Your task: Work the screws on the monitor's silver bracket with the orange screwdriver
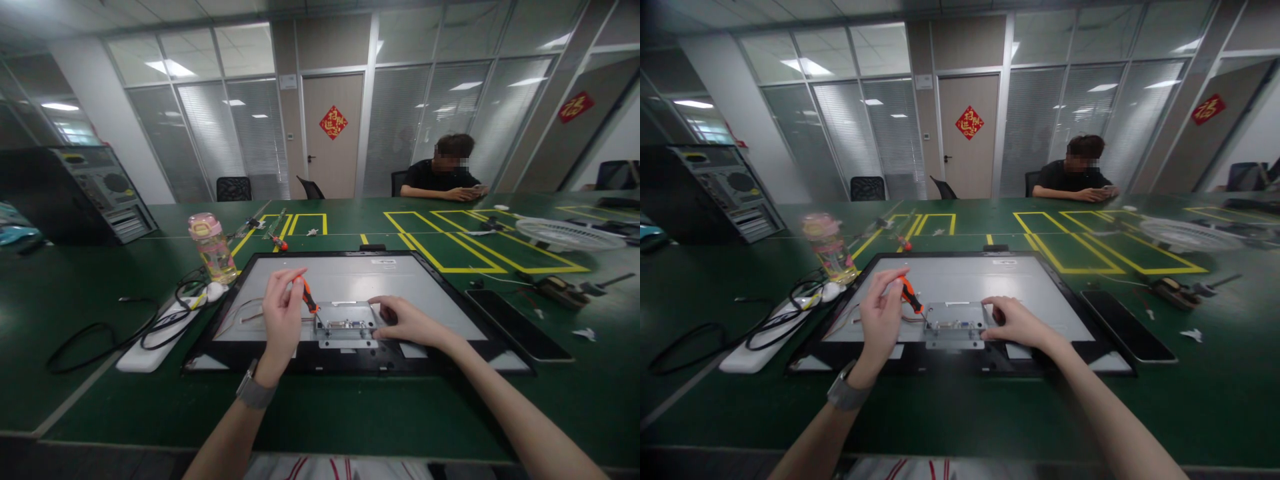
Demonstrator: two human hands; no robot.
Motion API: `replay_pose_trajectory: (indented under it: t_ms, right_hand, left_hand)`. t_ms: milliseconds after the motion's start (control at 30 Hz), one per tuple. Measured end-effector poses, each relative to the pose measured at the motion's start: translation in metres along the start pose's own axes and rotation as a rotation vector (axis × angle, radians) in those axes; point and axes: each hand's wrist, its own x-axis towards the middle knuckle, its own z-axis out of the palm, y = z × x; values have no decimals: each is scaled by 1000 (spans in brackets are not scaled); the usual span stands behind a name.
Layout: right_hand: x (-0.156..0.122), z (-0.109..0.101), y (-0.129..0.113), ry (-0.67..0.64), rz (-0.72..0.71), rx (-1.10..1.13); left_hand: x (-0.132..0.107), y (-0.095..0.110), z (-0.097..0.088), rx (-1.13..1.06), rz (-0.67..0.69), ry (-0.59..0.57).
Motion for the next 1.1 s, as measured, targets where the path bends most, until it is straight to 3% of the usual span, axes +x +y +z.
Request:
replay_pose_trajectory:
  t_ms: [300,533,733,933,1100]
  right_hand:
    - [0,-1,0,-1,3,9]
    - [0,0,-1,4,2,8]
    - [-1,-2,-4,3,13,-2]
    - [-1,-3,-5,5,18,3]
    - [-1,-2,-4,9,3,-1]
  left_hand:
    - [0,-1,-2,-90,-112,-82]
    - [1,-1,0,-70,-13,-24]
    - [0,1,-1,-118,-148,-79]
    - [2,3,1,-52,-27,1]
    - [0,0,-1,-114,-145,-60]
